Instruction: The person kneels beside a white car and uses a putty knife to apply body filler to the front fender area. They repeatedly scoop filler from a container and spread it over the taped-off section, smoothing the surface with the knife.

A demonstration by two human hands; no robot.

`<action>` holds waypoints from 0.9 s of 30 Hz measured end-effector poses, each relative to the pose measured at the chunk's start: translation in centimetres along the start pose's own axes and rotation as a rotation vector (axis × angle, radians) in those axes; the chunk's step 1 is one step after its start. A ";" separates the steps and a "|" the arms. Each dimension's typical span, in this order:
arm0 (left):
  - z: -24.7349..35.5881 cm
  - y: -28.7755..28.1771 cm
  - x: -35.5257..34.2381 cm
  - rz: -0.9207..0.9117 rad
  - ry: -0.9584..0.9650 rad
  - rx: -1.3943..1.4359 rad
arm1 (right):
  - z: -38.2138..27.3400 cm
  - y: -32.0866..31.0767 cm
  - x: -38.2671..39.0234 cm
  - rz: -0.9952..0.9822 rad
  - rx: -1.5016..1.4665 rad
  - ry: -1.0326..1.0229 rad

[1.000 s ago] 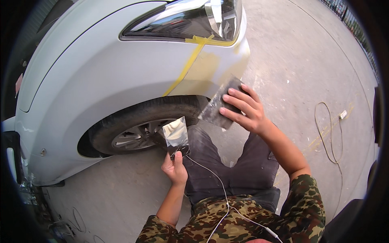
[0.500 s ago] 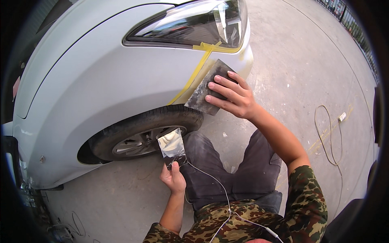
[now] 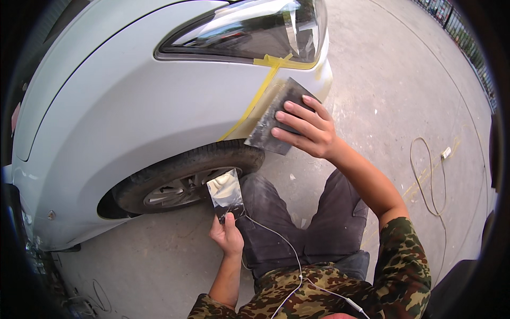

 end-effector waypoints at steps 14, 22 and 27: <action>0.4 -0.4 0.9 0.032 -0.001 -0.055 | -0.3 -0.3 -0.6 0.000 0.002 0.036; 0.6 0.2 -1.0 0.063 0.021 -0.130 | 2.4 3.1 -1.1 0.034 0.040 0.035; 0.5 -1.0 -1.6 0.061 -0.008 -0.103 | 1.2 2.2 -1.7 0.069 0.007 0.004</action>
Point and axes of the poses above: each hand's wrist, its own x-axis away from the middle knuckle, its own y-axis out of the palm, z = x × y, the point moved 5 cm from there along -x, towards the middle knuckle, and after that the axes turned 1 degree about x, right-handed, at the moved point
